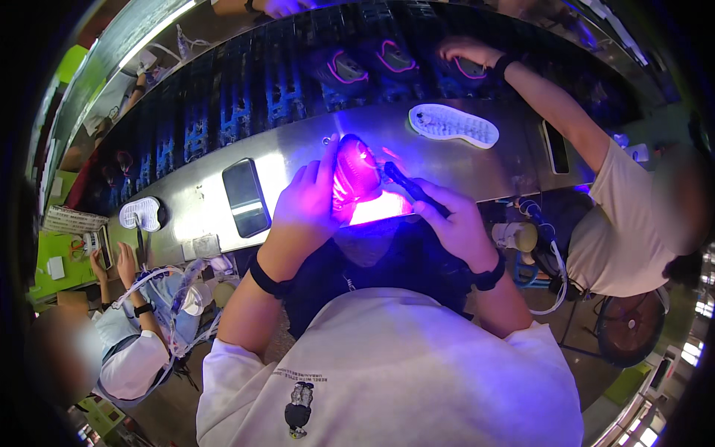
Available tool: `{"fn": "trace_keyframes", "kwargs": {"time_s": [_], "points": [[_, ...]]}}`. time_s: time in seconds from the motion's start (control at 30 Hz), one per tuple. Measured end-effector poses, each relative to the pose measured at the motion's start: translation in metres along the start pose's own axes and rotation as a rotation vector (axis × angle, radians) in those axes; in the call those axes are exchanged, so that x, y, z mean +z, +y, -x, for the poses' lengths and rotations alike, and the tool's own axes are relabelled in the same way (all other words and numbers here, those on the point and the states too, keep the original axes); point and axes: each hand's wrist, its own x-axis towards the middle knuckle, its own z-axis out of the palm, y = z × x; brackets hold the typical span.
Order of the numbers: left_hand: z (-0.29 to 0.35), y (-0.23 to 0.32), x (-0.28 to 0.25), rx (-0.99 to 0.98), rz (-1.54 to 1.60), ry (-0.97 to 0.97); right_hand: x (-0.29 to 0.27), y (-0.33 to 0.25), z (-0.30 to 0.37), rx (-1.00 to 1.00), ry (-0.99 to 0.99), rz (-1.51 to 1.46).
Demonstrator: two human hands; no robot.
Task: The recorder is assembling and inspecting shoe uppers and soles on a conveyor belt using a handheld electronic tool with a purple light.
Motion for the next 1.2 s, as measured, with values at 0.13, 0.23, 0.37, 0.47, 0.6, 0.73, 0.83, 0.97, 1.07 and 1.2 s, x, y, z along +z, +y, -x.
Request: {"fn": "trace_keyframes", "kwargs": {"time_s": [0.13, 0.23, 0.37, 0.47, 0.6, 0.73, 0.83, 0.97, 1.07, 1.2], "points": [[0.018, -0.002, 0.004, 0.031, 0.336, 0.015, -0.02, -0.026, -0.007, -0.11, -0.053, 0.052], [0.03, 0.015, -0.008, 0.062, 0.472, -0.04, -0.026, -0.056, -0.01, -0.204, -0.087, 0.017], [0.029, 0.029, -0.016, 0.044, 0.643, -0.124, -0.032, -0.058, -0.011, -0.261, -0.146, -0.028], [0.026, 0.039, -0.023, 0.0, 0.726, -0.199, -0.039, -0.057, -0.009, -0.258, -0.161, -0.037], [0.018, 0.044, -0.026, -0.05, 0.811, -0.304, -0.052, -0.041, -0.011, -0.245, -0.177, 0.044], [0.011, 0.044, -0.017, -0.16, 0.943, -0.419, -0.06, -0.022, -0.006, -0.226, -0.184, 0.016], [0.006, 0.045, -0.01, -0.336, 1.104, -0.481, -0.056, 0.0, 0.007, -0.18, -0.15, -0.025], [-0.002, 0.042, 0.003, -0.446, 1.283, -0.56, -0.055, 0.012, 0.008, -0.111, -0.156, -0.005], [0.002, 0.038, 0.019, -0.567, 1.299, -0.525, -0.05, 0.016, 0.005, -0.144, -0.053, 0.005], [-0.002, 0.049, 0.008, -0.467, 1.347, -0.576, -0.046, 0.013, -0.007, -0.129, 0.016, -0.073]]}}
